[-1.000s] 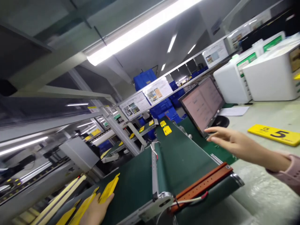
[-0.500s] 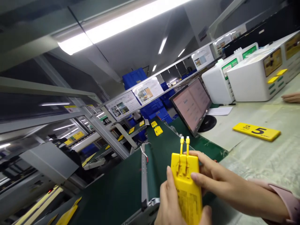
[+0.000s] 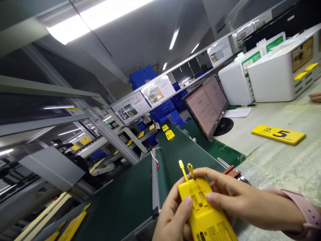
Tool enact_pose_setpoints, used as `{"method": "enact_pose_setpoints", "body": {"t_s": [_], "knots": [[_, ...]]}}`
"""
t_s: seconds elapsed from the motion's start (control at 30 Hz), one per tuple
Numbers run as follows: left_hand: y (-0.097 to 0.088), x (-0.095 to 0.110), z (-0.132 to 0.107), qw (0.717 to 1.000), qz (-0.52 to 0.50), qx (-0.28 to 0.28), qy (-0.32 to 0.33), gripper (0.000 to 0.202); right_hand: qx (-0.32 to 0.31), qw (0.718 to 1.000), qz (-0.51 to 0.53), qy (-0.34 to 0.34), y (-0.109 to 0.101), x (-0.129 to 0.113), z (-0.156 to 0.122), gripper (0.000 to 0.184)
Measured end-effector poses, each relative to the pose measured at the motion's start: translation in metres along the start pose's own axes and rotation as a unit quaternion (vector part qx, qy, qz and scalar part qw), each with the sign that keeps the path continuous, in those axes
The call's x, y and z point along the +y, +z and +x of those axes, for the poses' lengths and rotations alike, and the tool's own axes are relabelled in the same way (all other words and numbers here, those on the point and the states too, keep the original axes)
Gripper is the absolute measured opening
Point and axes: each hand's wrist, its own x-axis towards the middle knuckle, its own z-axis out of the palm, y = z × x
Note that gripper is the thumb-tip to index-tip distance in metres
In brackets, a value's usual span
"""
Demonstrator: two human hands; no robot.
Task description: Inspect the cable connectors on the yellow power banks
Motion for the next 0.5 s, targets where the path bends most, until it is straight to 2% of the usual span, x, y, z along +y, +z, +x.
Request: {"method": "enact_pose_setpoints", "body": {"t_s": [0.07,0.17,0.33,0.5], "knots": [[0.0019,-0.0009,-0.0004,1.0,-0.006,-0.002,0.017,0.037,-0.014,1.0,0.009,-0.011,0.0005,-0.0002,-0.0002,0.04],[0.0043,-0.0017,-0.0009,0.998,0.026,0.023,0.057,0.038,-0.03,0.999,0.014,-0.023,0.0009,-0.0034,0.0004,0.032],[0.0036,-0.0019,0.0007,0.995,0.083,0.015,0.047,0.027,0.0,1.0,-0.017,-0.007,-0.0005,-0.0098,0.0033,0.012],[0.0078,-0.0037,0.0037,0.991,0.107,0.057,0.048,0.03,0.019,0.999,-0.011,-0.03,0.0002,-0.0053,0.0056,0.018]]}}
